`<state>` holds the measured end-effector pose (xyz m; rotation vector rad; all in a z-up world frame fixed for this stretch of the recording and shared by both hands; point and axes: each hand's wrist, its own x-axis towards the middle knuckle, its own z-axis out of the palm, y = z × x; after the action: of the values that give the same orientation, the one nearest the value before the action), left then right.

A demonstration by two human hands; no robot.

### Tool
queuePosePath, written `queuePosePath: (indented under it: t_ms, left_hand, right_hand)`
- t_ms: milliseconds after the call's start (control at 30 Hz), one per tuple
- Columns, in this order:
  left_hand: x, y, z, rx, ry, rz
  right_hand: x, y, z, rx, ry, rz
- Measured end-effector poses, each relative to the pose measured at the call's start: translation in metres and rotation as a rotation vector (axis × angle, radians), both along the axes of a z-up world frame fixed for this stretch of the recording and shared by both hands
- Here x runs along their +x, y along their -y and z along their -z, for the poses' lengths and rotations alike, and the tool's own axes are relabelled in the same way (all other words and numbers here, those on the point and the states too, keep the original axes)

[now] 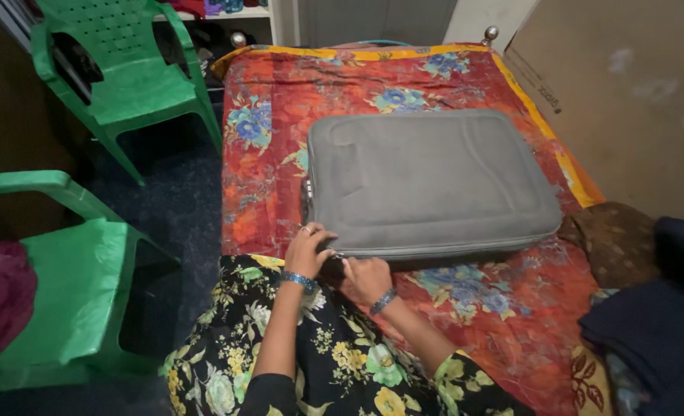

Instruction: The person unzips a gray suitcase on a bed, removes various clothes including pants and shirts, and places them onto a green chair.

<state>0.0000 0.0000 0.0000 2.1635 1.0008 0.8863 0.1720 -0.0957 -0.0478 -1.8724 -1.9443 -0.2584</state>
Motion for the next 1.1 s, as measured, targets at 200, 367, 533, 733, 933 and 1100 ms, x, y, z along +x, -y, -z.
queuePosePath:
  t_ms: [200,367,533,733,933,1100]
  left_hand:
    - [0.005,0.016,-0.015,0.262,-0.091,-0.100]
    - [0.032,0.029,-0.010,0.434,-0.143,-0.023]
    - [0.054,0.032,0.002,0.368,-0.150,0.019]
    - [0.067,0.035,0.005,0.545,-0.123,0.036]
    - [0.068,0.046,-0.013,0.462,-0.161,0.053]
    - [0.085,0.052,-0.014,0.495,-0.130,0.104]
  right_hand:
    - [0.041,0.024,-0.001,0.101,-0.005,-0.033]
    - [0.041,0.023,0.000,0.178,0.070,0.006]
    - [0.045,0.032,-0.008,0.189,0.102,0.066]
    - [0.060,0.046,-0.017,0.204,0.062,0.067]
    - [0.063,0.048,-0.019,0.199,0.100,0.103]
    - [0.079,0.054,-0.010,0.212,0.117,0.116]
